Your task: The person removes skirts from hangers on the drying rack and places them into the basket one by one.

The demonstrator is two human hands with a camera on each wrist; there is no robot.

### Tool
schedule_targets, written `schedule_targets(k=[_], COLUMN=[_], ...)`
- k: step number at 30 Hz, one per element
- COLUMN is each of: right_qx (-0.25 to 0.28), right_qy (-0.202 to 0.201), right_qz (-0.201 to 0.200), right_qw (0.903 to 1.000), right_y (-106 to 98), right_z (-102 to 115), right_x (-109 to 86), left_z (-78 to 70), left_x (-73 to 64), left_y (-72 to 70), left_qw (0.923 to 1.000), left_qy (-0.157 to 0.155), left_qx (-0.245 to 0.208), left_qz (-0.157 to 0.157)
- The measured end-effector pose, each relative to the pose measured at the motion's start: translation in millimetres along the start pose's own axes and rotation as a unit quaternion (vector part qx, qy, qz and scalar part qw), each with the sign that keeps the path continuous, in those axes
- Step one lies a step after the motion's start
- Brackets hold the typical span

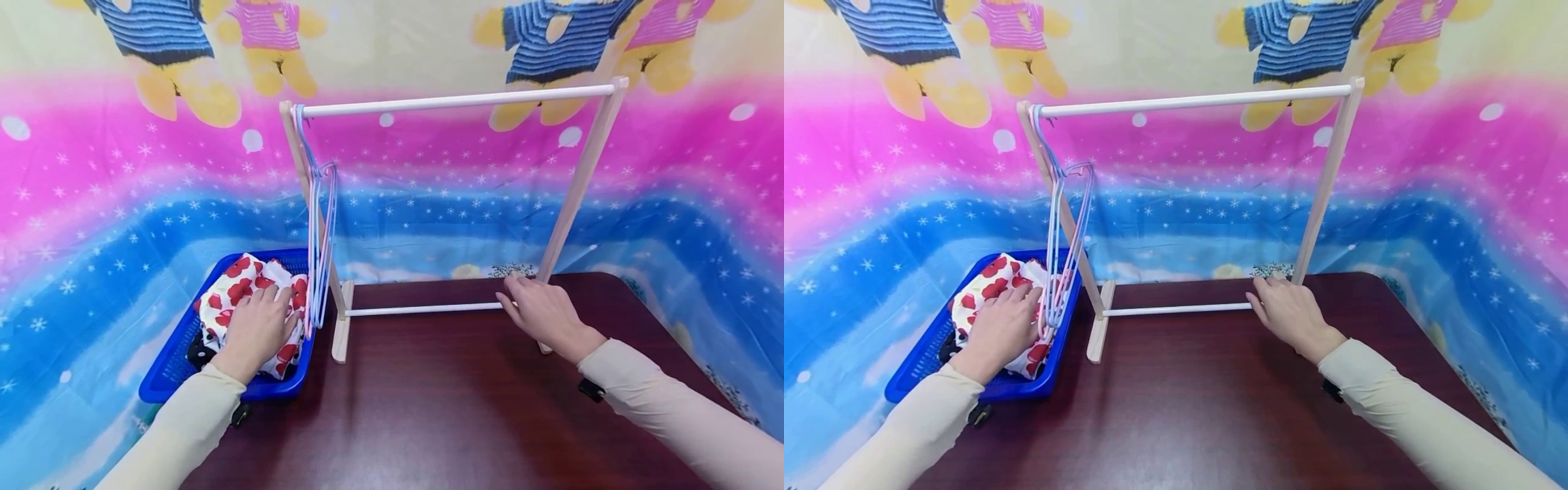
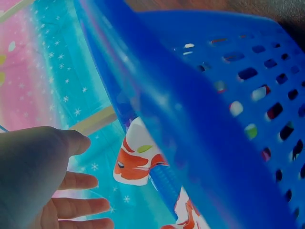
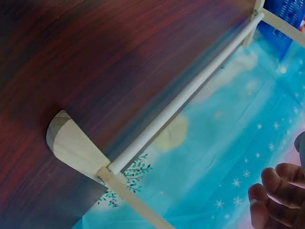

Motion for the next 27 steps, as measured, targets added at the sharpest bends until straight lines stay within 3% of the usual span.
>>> schedule_targets(k=[12,27], right_qx=[0.001,0.032], right_qy=[0.024,0.04], right_qz=[0.03,0.026], right_qw=[0.9993,0.9984], right_y=[6.2,6.8], right_z=[-14.6,-17.1], right_x=[-10.2,-15.8], left_z=[1.3,1.9], left_x=[-2.5,-5.6], left_y=[11.5,14.0], left_qw=[0.9993,0.9978], left_qy=[-0.016,-0.026], left_qx=[-0.028,-0.053], left_qz=[0.021,0.031])
Point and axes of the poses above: each hand's wrist, its own x-axis towards the middle knuckle, its own y-axis out of the palm, z = x × y, the point moved 9 cm from there along x, towards the middle knuckle, and after that the axes turned 11 degrees about -x, right-handed, at the moved point
